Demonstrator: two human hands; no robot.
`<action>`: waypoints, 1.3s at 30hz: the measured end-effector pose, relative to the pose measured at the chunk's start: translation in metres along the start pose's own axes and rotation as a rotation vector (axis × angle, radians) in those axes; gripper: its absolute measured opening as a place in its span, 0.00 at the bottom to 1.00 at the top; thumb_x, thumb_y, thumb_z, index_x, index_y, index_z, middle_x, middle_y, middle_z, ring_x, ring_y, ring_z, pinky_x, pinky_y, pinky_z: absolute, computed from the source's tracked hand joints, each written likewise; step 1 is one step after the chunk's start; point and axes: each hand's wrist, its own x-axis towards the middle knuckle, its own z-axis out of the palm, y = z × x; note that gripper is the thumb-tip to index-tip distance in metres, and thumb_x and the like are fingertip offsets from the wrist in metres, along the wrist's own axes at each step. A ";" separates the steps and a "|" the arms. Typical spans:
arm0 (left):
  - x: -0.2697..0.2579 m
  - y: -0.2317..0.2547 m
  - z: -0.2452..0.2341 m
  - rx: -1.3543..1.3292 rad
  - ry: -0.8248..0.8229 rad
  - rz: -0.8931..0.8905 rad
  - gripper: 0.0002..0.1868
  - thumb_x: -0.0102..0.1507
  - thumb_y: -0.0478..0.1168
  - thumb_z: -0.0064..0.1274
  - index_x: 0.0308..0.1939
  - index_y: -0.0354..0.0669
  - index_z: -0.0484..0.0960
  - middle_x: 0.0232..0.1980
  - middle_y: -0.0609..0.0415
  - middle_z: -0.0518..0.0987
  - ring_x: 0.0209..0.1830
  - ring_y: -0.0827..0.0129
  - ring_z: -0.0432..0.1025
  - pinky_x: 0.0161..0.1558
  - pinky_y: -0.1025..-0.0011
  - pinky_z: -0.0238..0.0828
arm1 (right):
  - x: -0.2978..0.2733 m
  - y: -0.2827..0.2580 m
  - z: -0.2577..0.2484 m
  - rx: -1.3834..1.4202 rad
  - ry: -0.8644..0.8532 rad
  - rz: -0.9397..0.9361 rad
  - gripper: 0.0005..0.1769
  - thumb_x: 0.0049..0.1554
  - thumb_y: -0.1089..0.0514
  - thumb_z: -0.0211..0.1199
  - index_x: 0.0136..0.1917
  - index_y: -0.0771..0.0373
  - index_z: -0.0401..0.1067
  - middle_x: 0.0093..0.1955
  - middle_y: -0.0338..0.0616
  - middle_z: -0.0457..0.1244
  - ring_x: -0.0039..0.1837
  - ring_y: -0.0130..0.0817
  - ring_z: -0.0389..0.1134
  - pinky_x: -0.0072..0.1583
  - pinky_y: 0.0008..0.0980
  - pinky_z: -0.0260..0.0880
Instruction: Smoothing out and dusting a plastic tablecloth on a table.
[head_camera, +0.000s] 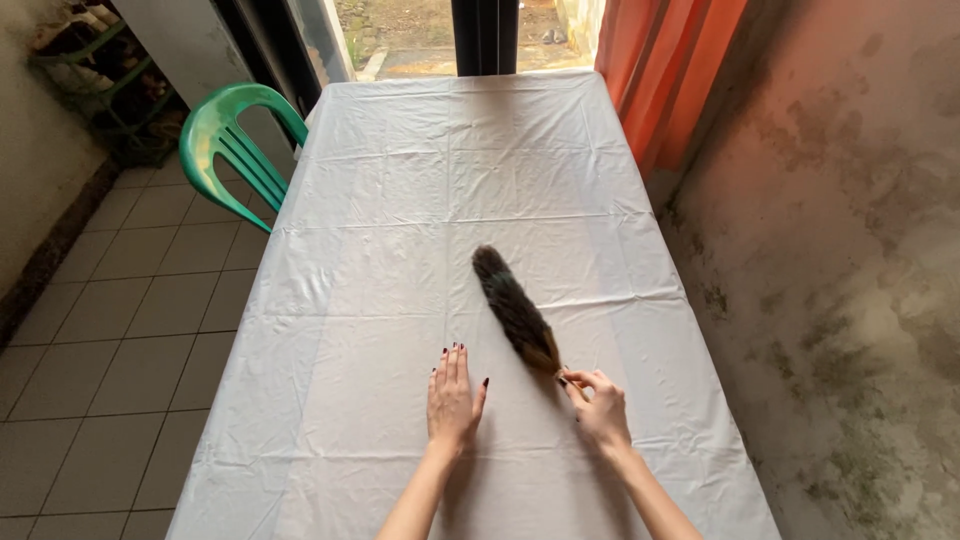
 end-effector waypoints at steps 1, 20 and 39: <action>0.002 -0.003 0.001 0.000 0.003 -0.001 0.41 0.65 0.53 0.48 0.76 0.38 0.53 0.78 0.48 0.58 0.78 0.56 0.51 0.73 0.55 0.48 | 0.005 0.018 -0.001 0.000 0.000 -0.003 0.13 0.56 0.56 0.67 0.54 0.55 0.83 0.43 0.46 0.71 0.39 0.37 0.72 0.43 0.35 0.71; 0.092 -0.029 0.018 0.048 -0.053 -0.049 0.38 0.66 0.54 0.47 0.75 0.41 0.56 0.78 0.50 0.59 0.78 0.58 0.51 0.74 0.54 0.44 | 0.115 0.008 0.036 0.190 0.296 -0.016 0.11 0.58 0.62 0.64 0.54 0.61 0.82 0.46 0.46 0.72 0.40 0.35 0.72 0.42 0.35 0.74; 0.209 -0.025 0.056 -0.060 0.031 -0.001 0.38 0.63 0.50 0.49 0.74 0.40 0.59 0.77 0.48 0.61 0.79 0.56 0.52 0.75 0.56 0.47 | 0.198 0.065 0.002 -0.185 0.446 0.095 0.12 0.56 0.56 0.69 0.54 0.59 0.80 0.45 0.47 0.72 0.49 0.45 0.72 0.52 0.45 0.70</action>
